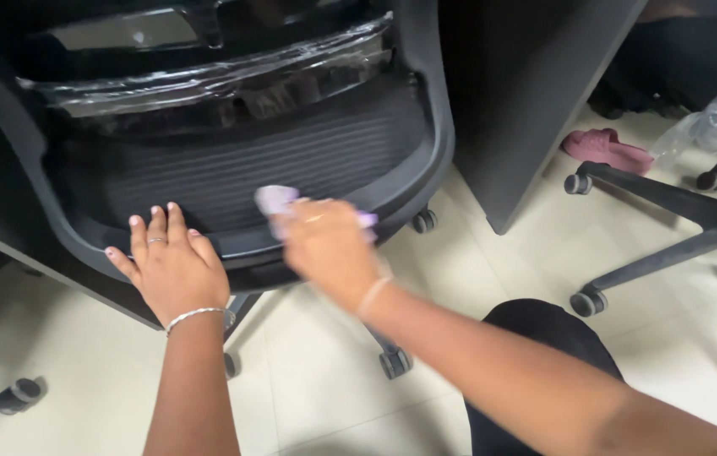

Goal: Cleaning an office chair and a keyboard using a cloth.

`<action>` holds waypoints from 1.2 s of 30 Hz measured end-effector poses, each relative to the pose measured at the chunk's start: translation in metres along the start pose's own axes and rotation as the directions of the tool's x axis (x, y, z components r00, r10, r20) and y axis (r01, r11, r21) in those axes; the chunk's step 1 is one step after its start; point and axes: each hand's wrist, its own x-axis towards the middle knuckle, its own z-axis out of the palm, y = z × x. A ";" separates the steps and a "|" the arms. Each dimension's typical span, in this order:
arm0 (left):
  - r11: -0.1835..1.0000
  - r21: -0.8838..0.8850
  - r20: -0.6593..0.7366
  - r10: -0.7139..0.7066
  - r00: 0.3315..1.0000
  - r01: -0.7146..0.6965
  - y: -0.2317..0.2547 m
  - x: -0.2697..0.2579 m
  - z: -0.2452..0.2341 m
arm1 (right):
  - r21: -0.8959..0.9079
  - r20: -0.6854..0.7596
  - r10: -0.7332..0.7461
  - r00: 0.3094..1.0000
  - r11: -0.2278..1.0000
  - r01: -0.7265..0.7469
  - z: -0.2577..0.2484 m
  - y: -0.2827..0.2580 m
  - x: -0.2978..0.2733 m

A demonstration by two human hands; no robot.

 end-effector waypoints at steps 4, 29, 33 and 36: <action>1.000 -0.017 0.007 -0.007 1.000 0.007 0.000 -0.001 0.000 | 0.049 -0.140 -0.088 0.986 0.994 0.096 0.045 -0.031 -0.001; 0.999 0.028 -0.023 0.032 0.999 -0.031 0.012 -0.001 0.029 | 0.053 -0.042 -0.140 0.989 0.988 0.142 -0.005 0.067 -0.024; 0.998 -0.068 0.015 0.001 1.000 0.000 0.107 -0.001 0.008 | 0.131 -0.173 -0.004 0.985 0.991 0.027 0.009 0.054 -0.018; 0.996 -0.093 0.056 -0.004 0.998 0.009 0.118 0.001 0.007 | 0.049 -0.200 -0.103 0.974 0.992 0.115 0.019 0.051 -0.018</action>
